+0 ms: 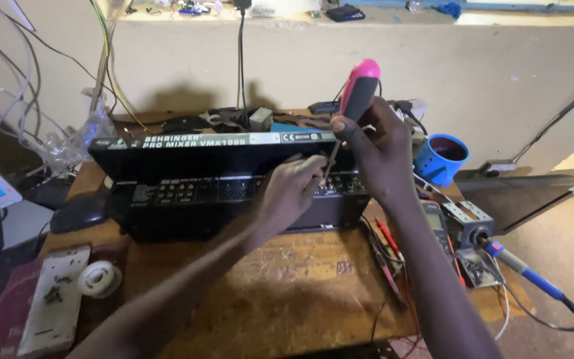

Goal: The person handles a blue circuit board, then places it down to work on a black audio mixer. They use a pink screwdriver to tighten screws on the back panel of the mixer.

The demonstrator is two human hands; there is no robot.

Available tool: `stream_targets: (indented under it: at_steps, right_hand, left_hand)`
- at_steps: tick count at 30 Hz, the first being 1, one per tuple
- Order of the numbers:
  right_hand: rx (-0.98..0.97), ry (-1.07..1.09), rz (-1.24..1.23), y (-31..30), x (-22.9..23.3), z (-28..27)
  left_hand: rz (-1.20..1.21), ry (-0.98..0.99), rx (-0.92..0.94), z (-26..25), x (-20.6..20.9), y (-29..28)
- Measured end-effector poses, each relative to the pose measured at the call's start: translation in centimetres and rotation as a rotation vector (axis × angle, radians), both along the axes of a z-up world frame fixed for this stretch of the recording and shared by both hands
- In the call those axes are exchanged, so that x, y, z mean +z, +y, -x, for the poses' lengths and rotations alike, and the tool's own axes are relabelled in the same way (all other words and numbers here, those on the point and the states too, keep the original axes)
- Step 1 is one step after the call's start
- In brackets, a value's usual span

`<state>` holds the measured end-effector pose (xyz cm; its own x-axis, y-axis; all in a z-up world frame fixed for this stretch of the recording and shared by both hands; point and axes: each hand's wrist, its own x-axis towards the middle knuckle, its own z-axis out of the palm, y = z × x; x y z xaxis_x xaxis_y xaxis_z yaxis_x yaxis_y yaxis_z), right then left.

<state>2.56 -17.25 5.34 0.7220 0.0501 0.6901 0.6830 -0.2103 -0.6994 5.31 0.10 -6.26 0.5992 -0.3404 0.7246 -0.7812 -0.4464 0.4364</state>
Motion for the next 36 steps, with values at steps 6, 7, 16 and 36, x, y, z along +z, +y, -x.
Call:
stream_targets:
  at_steps: [6,7,16,36]
  right_hand:
    - [0.001,0.029,-0.009,-0.2,-0.4,-0.9]
    - [0.002,0.037,-0.013,-0.1,-0.6,-1.0]
    - [0.015,0.008,0.036,0.6,-0.3,-0.6]
    - [-0.001,0.023,0.031,1.0,-0.9,-0.6]
  left_hand:
    - [-0.036,0.011,-0.010,0.2,0.3,0.7]
    - [-0.040,0.006,-0.011,0.4,0.6,0.9]
    - [0.027,-0.006,0.004,1.9,1.5,1.3]
    - [0.226,0.005,-0.059,1.6,2.8,0.8]
